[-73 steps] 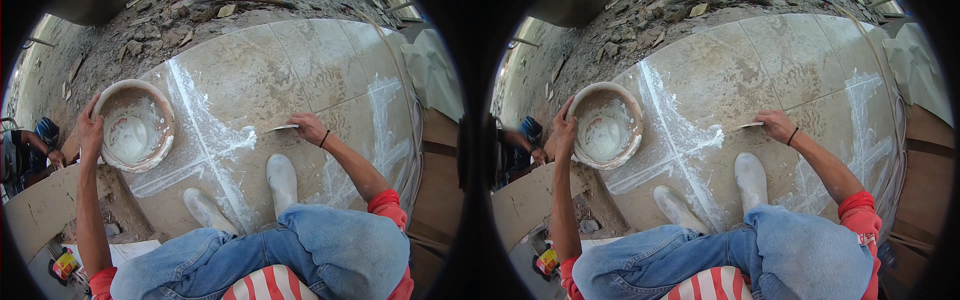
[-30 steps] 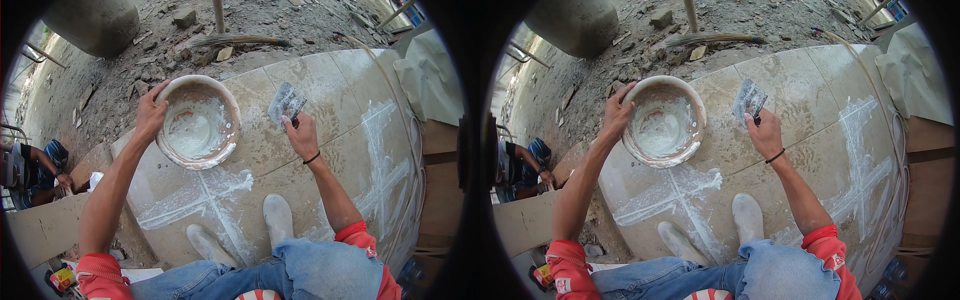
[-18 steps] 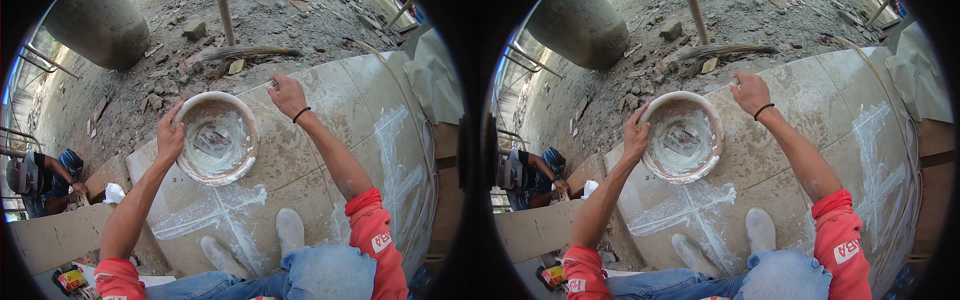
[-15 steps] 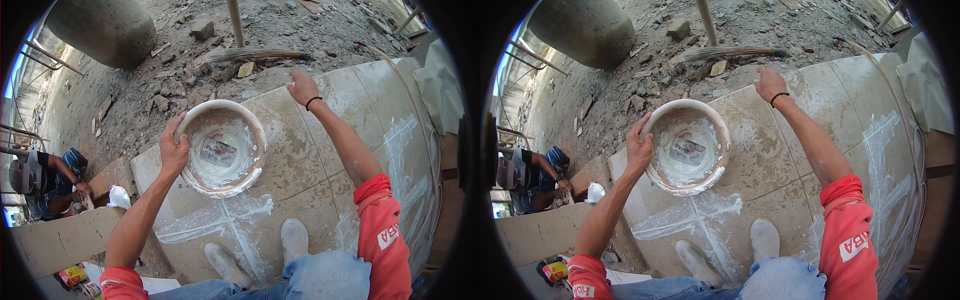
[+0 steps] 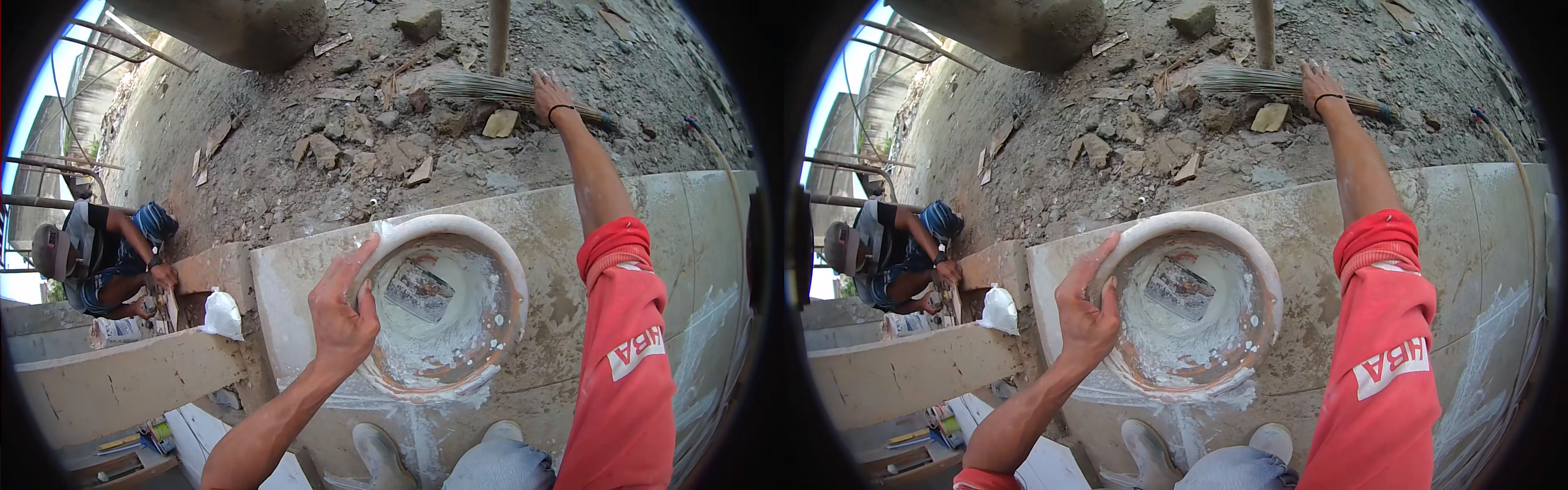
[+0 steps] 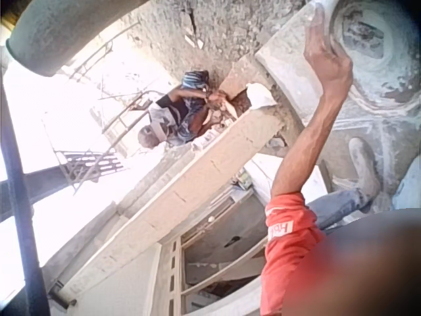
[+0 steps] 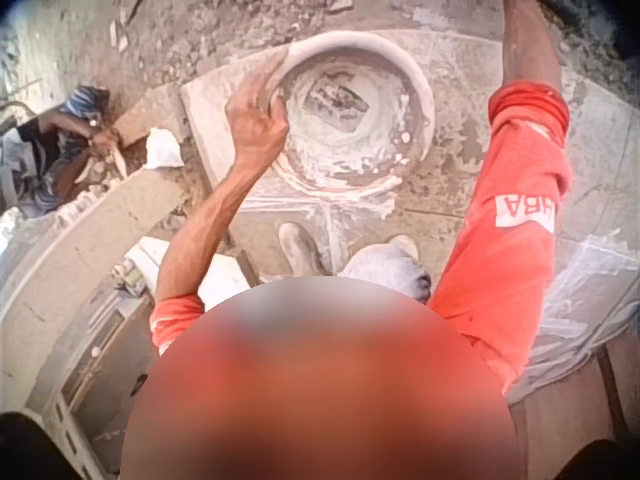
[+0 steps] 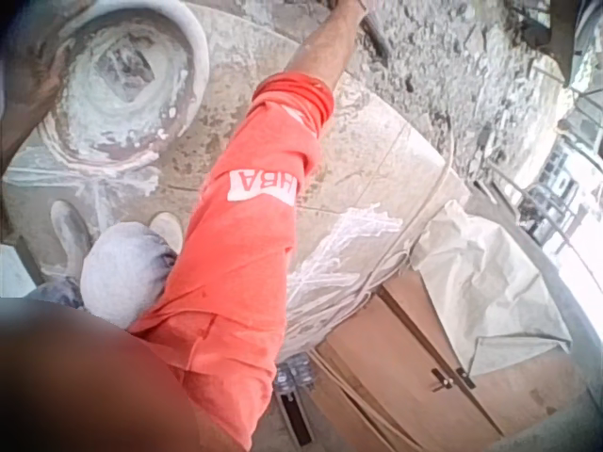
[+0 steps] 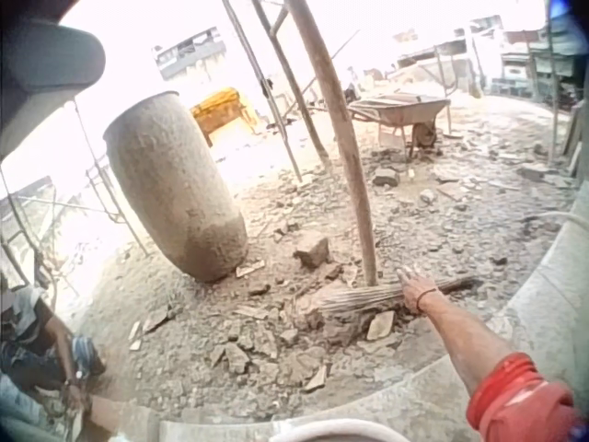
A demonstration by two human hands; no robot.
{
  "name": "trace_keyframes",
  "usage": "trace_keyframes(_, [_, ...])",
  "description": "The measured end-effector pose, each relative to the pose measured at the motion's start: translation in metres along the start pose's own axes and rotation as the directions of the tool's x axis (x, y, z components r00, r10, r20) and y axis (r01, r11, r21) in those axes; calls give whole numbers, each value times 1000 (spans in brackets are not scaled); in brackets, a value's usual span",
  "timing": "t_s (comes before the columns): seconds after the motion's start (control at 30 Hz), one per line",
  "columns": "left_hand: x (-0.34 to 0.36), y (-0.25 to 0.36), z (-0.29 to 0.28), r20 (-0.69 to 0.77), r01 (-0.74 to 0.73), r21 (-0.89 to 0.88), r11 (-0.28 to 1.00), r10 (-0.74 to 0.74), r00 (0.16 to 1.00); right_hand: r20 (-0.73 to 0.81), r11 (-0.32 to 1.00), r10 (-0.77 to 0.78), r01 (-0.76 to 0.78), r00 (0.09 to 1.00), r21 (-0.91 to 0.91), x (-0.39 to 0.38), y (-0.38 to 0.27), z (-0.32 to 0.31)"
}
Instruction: Filling the gaps between laid floor tiles with white grout mix using a putty knife spatula.
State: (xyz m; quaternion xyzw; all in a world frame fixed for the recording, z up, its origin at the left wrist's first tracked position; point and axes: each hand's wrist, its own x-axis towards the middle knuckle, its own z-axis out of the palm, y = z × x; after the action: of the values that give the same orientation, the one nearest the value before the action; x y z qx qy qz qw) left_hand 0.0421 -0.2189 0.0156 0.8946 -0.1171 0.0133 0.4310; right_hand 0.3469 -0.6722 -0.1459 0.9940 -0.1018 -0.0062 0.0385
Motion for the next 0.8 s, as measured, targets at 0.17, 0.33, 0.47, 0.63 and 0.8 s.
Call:
trace_keyframes(0.17, [-5,-4,1,-50,13,43,999,-11,999,90,998,27,-23,996,-50,-7,-13,24])
trace_keyframes(0.33, [-6,-7,3,-76,23,30,999,-20,997,-198,994,-109,103,974,-42,-4,30,32])
trace_keyframes(0.47, [-6,-1,-2,-55,38,56,998,-35,998,-340,947,-287,318,895,38,-25,43,-16])
trace_keyframes(0.63, [-8,-20,5,-23,32,25,999,-32,999,-552,895,-313,434,773,100,-113,46,-133])
trace_keyframes(0.8, [-18,-52,0,-59,120,-100,988,-126,990,-433,902,-314,407,845,141,-273,46,-219])
